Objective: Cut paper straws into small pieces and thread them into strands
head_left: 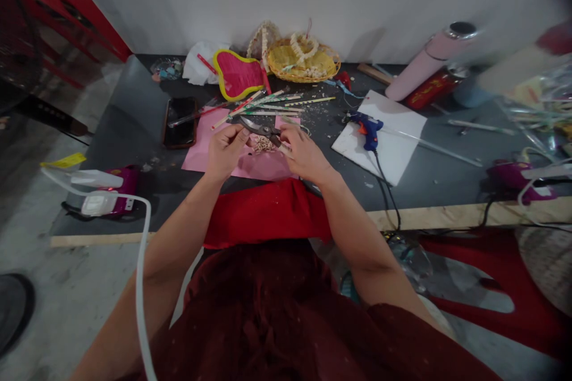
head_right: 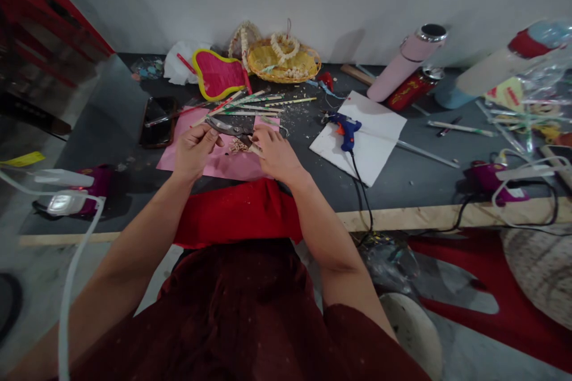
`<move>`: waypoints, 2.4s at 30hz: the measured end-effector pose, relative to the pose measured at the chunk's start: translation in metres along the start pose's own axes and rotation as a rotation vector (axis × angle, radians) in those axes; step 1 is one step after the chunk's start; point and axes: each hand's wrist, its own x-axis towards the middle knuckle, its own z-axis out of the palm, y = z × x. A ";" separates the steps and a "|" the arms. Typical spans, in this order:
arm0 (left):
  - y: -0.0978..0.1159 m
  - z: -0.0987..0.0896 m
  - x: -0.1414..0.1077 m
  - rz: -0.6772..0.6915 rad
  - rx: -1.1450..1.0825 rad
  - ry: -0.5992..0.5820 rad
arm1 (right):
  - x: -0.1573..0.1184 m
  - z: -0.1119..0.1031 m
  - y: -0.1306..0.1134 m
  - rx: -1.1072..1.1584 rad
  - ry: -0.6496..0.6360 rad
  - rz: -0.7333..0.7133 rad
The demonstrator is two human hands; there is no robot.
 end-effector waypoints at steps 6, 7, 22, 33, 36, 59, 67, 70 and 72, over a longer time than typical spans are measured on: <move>0.003 -0.001 -0.001 0.052 0.064 -0.029 | 0.002 0.001 0.002 0.024 -0.014 0.065; 0.003 0.000 -0.001 0.059 0.068 -0.035 | 0.002 0.000 0.001 0.003 -0.027 0.079; 0.004 0.001 -0.002 0.006 -0.038 -0.026 | -0.001 -0.007 -0.011 -0.092 -0.030 0.179; 0.004 -0.004 0.001 -0.029 -0.120 -0.120 | 0.001 -0.002 -0.001 -0.091 -0.028 0.077; 0.004 -0.009 0.003 -0.095 -0.191 -0.181 | 0.001 -0.002 0.001 -0.099 -0.061 0.067; 0.005 -0.004 0.003 -0.121 -0.205 -0.140 | 0.000 -0.006 -0.005 -0.117 -0.064 0.134; 0.003 -0.001 0.002 -0.041 -0.143 -0.103 | 0.001 -0.002 0.001 -0.036 -0.052 0.132; 0.001 -0.003 0.003 -0.032 -0.124 -0.107 | 0.001 -0.002 0.002 -0.025 -0.054 0.097; 0.001 -0.004 0.003 -0.035 -0.130 -0.120 | 0.001 -0.002 0.002 -0.027 -0.053 0.080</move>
